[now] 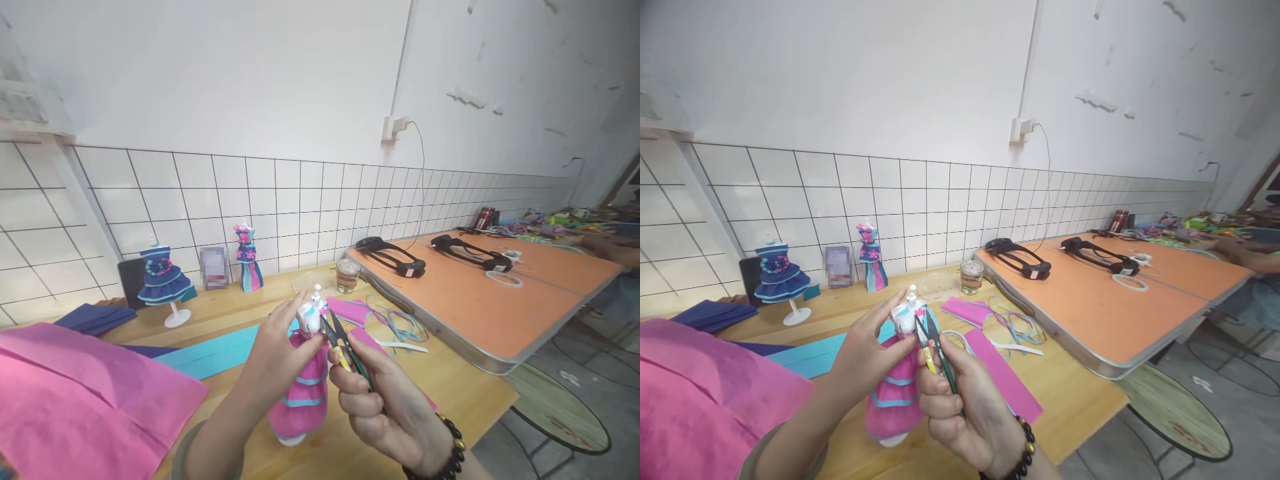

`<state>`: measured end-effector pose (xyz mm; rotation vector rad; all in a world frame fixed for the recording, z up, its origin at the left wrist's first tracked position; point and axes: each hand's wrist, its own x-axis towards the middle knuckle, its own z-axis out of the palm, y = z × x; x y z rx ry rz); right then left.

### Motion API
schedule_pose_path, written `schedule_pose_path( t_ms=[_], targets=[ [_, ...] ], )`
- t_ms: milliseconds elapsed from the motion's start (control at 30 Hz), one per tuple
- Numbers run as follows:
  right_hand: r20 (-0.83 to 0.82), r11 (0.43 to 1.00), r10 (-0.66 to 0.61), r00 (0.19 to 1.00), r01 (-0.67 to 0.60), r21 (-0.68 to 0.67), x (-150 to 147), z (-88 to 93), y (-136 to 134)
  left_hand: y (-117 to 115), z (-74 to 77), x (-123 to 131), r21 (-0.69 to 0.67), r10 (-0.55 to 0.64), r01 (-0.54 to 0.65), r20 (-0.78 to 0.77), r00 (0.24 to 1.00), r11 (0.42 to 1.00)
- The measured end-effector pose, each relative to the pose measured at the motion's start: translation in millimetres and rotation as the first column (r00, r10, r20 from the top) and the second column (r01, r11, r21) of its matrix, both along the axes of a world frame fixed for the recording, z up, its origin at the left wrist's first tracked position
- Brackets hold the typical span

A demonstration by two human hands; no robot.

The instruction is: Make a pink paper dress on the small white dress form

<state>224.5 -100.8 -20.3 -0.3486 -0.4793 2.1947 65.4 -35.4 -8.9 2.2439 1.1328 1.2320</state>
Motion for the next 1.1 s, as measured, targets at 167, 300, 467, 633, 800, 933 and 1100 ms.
schedule_pose_path(
  t_ms=[167, 300, 467, 633, 800, 933, 1100],
  targets=[
    [0.146, 0.995, -0.104, 0.984, 0.103, 0.017, -2, 0.5, -2, 0, -0.3, 0, 0.001, 0.003, -0.003, -0.012, 1.0, 1.0],
    [0.348, 0.948, -0.317, 0.882, 0.293, 0.123, -9, 5.8, -4, 0, 1.2, 0, 0.024, -0.003, 0.003, -0.021, 1.0, 1.0],
    [0.26, 0.977, -0.212, 0.942, 0.207, 0.047, -7, 7.7, -2, 1, -0.1, 0, 0.034, 0.019, -0.018, -0.031, 0.999, 0.999],
    [-0.022, 0.999, 0.004, 1.0, -0.005, -0.034, 3, 5.5, 1, 2, -0.8, 0, 0.043, 0.029, -0.027, -0.034, 0.999, 0.999],
    [0.176, 0.988, -0.156, 0.972, 0.153, 0.03, -4, 8.6, -1, 2, 0.5, -1, 0.017, 0.021, -0.02, -0.043, 0.999, 1.0],
    [0.397, 0.94, -0.341, 0.852, 0.297, 0.171, -11, 10.1, -3, 2, -1.3, -1, 0.034, 0.022, -0.021, -0.038, 0.999, 0.999],
    [0.421, 0.936, -0.348, 0.838, 0.279, 0.216, -8, 8.0, 0, 2, -1.9, 0, 0.042, -0.007, 0.008, -0.028, 1.0, 0.999]
  ],
)
